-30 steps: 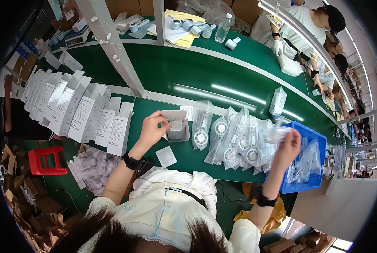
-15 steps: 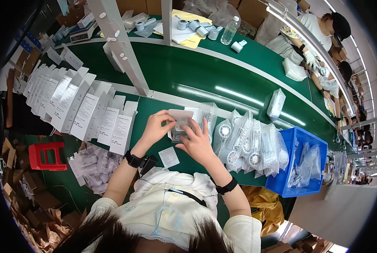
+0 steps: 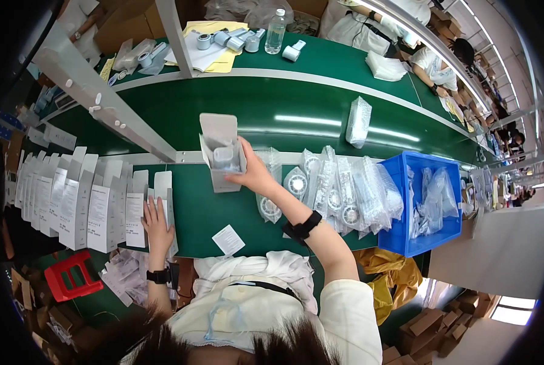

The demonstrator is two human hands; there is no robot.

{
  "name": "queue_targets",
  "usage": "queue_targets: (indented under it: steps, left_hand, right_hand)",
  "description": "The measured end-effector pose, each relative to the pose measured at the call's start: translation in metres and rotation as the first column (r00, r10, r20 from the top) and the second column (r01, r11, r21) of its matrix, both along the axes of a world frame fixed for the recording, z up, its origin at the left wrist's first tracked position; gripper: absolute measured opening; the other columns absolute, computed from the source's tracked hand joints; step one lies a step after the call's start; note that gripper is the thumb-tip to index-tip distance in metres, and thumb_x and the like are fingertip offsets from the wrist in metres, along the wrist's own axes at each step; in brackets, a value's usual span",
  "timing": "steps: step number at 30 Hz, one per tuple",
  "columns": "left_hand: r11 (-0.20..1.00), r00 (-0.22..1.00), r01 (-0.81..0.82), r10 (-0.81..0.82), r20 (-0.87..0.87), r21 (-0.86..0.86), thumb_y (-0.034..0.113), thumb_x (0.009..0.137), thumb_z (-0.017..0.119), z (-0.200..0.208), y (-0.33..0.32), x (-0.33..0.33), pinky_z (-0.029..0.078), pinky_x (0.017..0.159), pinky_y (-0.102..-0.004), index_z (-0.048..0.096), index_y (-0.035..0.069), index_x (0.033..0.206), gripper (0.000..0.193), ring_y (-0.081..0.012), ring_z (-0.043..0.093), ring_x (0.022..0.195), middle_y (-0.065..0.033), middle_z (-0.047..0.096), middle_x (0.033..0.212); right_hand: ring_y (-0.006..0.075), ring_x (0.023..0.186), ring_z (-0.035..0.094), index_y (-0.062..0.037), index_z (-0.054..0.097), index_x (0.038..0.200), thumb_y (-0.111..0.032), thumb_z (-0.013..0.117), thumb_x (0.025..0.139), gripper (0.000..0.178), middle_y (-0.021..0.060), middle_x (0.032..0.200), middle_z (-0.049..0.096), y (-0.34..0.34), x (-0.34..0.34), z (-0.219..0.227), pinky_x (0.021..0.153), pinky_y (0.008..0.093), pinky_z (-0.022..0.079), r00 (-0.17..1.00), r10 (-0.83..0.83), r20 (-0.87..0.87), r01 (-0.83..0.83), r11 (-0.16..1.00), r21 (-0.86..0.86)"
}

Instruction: The person packages handheld devices by placing a bubble-wrapped item and a small packet into a white box, then closing the box and setting it aside. They repeat this process, occasionally reaching into a blue bin to retrieve additional packets.

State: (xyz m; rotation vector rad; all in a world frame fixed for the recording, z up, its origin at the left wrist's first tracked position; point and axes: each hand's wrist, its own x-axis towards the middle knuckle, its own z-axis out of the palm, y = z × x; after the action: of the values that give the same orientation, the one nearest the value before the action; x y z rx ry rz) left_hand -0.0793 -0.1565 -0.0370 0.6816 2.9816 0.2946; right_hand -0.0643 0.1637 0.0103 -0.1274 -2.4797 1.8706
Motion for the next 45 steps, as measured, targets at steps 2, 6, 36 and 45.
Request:
queue_targets:
  steps: [2, 6, 36, 45]
  left_hand:
    - [0.996, 1.000, -0.014, 0.014, 0.004, 0.086, 0.008, 0.064, 0.065, 0.007, 0.020, 0.008, 0.020, 0.098, -0.0571, 0.026, 0.006, 0.134, 0.080, -0.0387, 0.012, 0.131, -0.0171, 0.013, 0.143]
    - [0.985, 0.986, 0.148, -0.154, 0.065, 0.094, 0.015, 0.061, 0.072, 0.009, 0.067, 0.019, 0.024, 0.097, -0.0505, 0.024, 0.008, 0.135, 0.088, -0.0375, 0.017, 0.129, -0.0182, 0.017, 0.141]
    - [0.777, 0.971, -0.047, -0.112, 0.212, 0.628, 0.004, 0.050, 0.077, 0.034, 0.182, 0.012, 0.034, 0.096, -0.0363, 0.038, 0.011, 0.115, 0.077, -0.0289, 0.040, 0.116, -0.0155, 0.035, 0.131]
    - [0.733, 0.988, 0.119, -0.154, -0.007, 0.669, 0.013, 0.051, 0.082, 0.048, 0.227, 0.031, 0.035, 0.095, -0.0388, 0.035, 0.011, 0.104, 0.070, -0.0336, 0.040, 0.117, -0.0217, 0.033, 0.132]
  right_hand:
    - [0.0289, 0.116, 0.043, -0.0074, 0.019, 0.134, -0.009, 0.073, 0.061, 0.090, 0.0162, 0.125, 0.043, 0.013, -0.037, 0.004, 0.096, 0.0345, 0.034, 0.969, -0.147, -0.197, 0.151, 0.989, 0.002]
    - [0.0301, 0.114, 0.044, -0.0087, 0.020, 0.134, -0.007, 0.073, 0.058, 0.093, 0.0160, 0.123, 0.044, 0.042, -0.109, -0.016, 0.096, 0.0348, 0.035, 0.947, -0.254, -0.197, 0.232, 0.964, -0.128]
    - [0.0318, 0.075, 0.062, 0.0002, 0.059, 0.095, -0.017, 0.058, 0.078, 0.024, 0.0176, 0.084, 0.063, 0.347, 0.132, 0.029, 0.066, 0.0372, 0.049, 0.761, -0.630, -0.153, 0.590, 0.574, 0.568]
    - [0.0420, 0.092, 0.056, -0.0105, -0.010, 0.138, -0.036, 0.070, 0.066, 0.110, 0.0295, 0.112, 0.050, 0.318, -0.058, -0.134, 0.080, 0.0428, 0.047, 0.685, -0.610, 0.398, 0.147, 0.651, 0.745]
